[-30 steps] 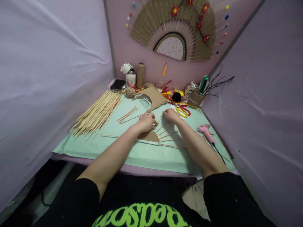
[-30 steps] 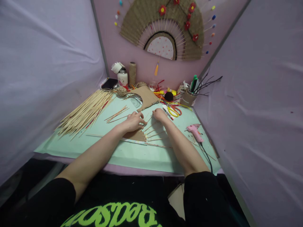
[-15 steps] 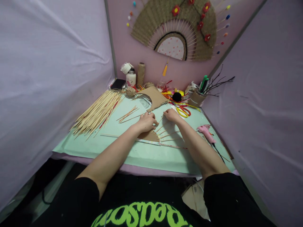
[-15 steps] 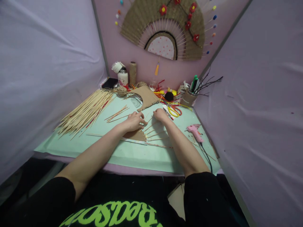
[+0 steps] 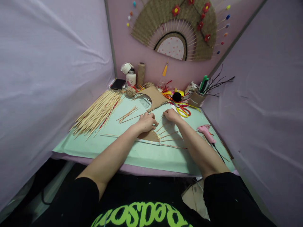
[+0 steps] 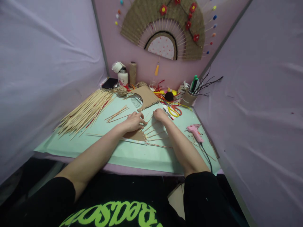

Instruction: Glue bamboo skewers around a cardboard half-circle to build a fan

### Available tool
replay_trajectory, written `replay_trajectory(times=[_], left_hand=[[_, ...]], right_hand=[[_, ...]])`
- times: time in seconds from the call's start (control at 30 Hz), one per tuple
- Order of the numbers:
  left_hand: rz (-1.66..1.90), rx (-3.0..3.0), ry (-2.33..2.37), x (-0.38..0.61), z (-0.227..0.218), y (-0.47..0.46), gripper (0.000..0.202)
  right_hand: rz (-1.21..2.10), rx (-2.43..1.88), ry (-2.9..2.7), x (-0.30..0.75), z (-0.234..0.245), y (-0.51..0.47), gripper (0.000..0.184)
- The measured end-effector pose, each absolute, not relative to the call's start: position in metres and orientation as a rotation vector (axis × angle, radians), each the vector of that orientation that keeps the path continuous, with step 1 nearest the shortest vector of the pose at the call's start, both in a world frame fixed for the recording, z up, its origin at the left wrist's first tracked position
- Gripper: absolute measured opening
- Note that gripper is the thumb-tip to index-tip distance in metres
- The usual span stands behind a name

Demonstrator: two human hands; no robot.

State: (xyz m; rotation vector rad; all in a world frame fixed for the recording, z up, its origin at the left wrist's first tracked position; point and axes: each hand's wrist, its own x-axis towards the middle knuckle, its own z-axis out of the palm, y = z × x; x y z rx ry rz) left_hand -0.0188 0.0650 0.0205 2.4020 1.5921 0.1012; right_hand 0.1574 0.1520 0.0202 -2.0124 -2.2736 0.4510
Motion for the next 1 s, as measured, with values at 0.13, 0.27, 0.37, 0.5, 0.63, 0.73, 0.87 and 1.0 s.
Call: replay_trajectory(times=[0.13,0.27,0.37,0.5,0.63,0.73,0.87,1.0], left_hand=[[0.113,2.4,1.594,-0.0189,0.0204,0.0645,0.029],[0.128,2.405,1.604,-0.0189,0.0199,0.0641,0.028],[0.133,2.415,1.611,-0.0187,0.0196,0.0639,0.028],[0.139,2.418,1.607,-0.0183,0.0198,0.0635,0.028],[0.15,2.412,1.604,-0.0183,0.0192,0.0633,0.028],[0.165,2.413,1.595,-0.0188,0.0186,0.063,0.028],[0.174,2.412,1.596,-0.0193,0.0185,0.0621,0.028],[0.174,2.407,1.601,-0.0194,0.0189,0.0611,0.029]], right_hand=[[0.449,-2.012,-2.277,0.1568,0.0219,0.1512,0.035],[0.432,-2.022,-2.269,0.1566,0.0232,0.152,0.034],[0.429,-2.031,-2.263,0.1557,0.0241,0.1521,0.034],[0.43,-2.039,-2.251,0.1545,0.0252,0.1508,0.033],[0.43,-2.033,-2.243,0.1546,0.0259,0.1488,0.033],[0.429,-2.029,-2.239,0.1549,0.0264,0.1478,0.033],[0.431,-2.024,-2.238,0.1547,0.0274,0.1475,0.034],[0.432,-2.024,-2.236,0.1542,0.0272,0.1476,0.035]])
